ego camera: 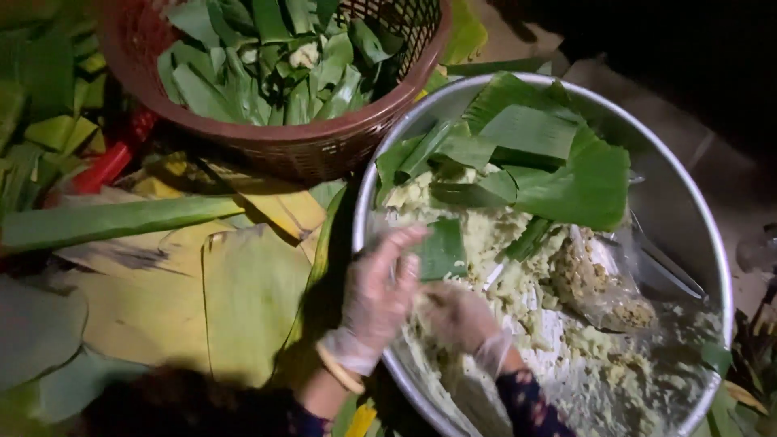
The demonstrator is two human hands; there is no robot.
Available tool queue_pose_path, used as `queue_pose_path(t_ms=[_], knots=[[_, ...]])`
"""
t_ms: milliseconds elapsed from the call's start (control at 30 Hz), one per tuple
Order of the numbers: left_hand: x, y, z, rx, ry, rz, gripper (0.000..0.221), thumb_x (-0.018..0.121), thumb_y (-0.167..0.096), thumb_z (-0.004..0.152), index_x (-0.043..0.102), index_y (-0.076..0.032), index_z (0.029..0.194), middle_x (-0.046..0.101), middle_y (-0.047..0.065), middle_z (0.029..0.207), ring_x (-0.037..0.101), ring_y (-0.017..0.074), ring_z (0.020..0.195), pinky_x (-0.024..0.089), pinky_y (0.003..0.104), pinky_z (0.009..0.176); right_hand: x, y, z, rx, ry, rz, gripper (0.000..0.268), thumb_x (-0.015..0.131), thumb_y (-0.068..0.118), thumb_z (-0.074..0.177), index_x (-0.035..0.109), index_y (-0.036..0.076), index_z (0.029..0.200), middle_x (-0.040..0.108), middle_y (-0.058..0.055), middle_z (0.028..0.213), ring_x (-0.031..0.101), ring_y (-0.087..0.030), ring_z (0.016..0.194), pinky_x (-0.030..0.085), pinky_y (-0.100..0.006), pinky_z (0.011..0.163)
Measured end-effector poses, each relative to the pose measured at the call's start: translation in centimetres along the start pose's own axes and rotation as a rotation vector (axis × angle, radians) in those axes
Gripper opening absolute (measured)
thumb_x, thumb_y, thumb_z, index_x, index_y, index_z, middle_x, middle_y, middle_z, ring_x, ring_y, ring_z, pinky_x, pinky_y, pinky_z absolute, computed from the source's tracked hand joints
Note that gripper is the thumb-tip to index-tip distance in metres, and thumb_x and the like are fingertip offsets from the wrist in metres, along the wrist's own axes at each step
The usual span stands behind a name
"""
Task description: Wrapping portions of dough or filling into banana leaves to create individual food parcels.
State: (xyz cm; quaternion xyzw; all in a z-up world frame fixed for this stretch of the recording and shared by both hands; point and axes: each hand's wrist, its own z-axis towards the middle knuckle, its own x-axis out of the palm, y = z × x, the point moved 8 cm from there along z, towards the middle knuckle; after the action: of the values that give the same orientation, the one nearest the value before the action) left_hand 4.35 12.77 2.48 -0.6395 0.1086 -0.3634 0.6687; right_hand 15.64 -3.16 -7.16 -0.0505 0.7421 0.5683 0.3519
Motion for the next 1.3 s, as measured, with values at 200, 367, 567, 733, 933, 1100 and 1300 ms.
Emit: queue_pose_path(t_ms=[200,367,567,733,933,1100,1300], knots=[[1.3,-2.3,0.6,0.020,0.041,0.334,0.028,0.055,-0.001,0.094,0.069,-0.007,0.117,0.077,0.002,0.103,0.051,0.0064,0.052,0.044,0.020,0.046,1.5,7.7,-5.5,0.266,0.307,-0.148,0.024,0.067,0.032,0.090,0.079,0.013,0.098,0.073,0.000,0.085,0.060,-0.014,0.061,0.052,-0.027,0.057],[1.8,-2.8,0.4,0.114,0.100,0.381,0.023,0.051,-0.014,0.097,0.068,-0.004,0.109,0.077,0.007,0.110,0.076,0.0207,0.092,0.061,0.030,0.082,-0.5,4.6,-12.4,0.308,0.125,0.026,0.019,0.073,0.022,0.088,0.082,0.008,0.096,0.086,0.000,0.078,0.078,-0.009,0.067,0.064,-0.024,0.062],[4.0,2.7,-2.8,-0.250,0.126,-0.269,0.030,0.057,-0.035,0.098,0.064,-0.011,0.116,0.068,0.007,0.111,0.065,0.0188,0.103,0.058,0.036,0.099,-7.9,18.6,-11.1,0.093,-0.301,-0.378,0.012,0.074,0.001,0.072,0.073,0.010,0.079,0.081,-0.003,0.087,0.080,-0.011,0.082,0.072,-0.027,0.080],[8.9,5.1,-8.2,-0.944,0.142,-0.694,0.071,0.057,-0.060,0.081,0.065,-0.011,0.131,0.069,0.007,0.118,0.066,0.0208,0.102,0.055,0.038,0.089,-8.1,10.8,-9.3,0.495,-0.559,0.614,0.047,0.049,0.006,0.096,0.054,0.001,0.143,0.058,-0.016,0.093,0.049,-0.023,0.069,0.042,-0.037,0.052],[7.8,6.4,-8.6,-0.842,-0.013,-0.770,0.034,0.069,-0.043,0.081,0.059,-0.010,0.081,0.065,0.009,0.099,0.069,0.0331,0.096,0.052,0.057,0.094,-2.3,11.6,-6.0,0.060,-0.282,-0.363,0.053,0.065,0.001,0.083,0.054,0.007,0.134,0.065,-0.014,0.104,0.061,-0.027,0.089,0.052,-0.039,0.076],[8.7,7.8,-8.7,-0.850,0.017,-0.832,0.018,0.057,-0.020,0.090,0.066,-0.007,0.098,0.069,0.009,0.105,0.067,0.0261,0.101,0.052,0.040,0.092,-4.0,10.5,-5.4,0.211,-0.360,-0.194,0.014,0.065,0.006,0.087,0.075,0.009,0.095,0.078,-0.006,0.072,0.066,-0.014,0.051,0.055,-0.026,0.043],[6.4,7.9,-8.4,-0.901,-0.207,-0.614,0.016,0.054,-0.015,0.082,0.068,-0.010,0.089,0.063,0.005,0.092,0.057,0.0220,0.089,0.046,0.039,0.081,-4.3,9.4,-7.9,0.705,-0.063,0.161,0.059,0.057,0.031,0.089,0.054,0.021,0.148,0.086,-0.008,0.120,0.081,-0.019,0.103,0.068,-0.034,0.084]])
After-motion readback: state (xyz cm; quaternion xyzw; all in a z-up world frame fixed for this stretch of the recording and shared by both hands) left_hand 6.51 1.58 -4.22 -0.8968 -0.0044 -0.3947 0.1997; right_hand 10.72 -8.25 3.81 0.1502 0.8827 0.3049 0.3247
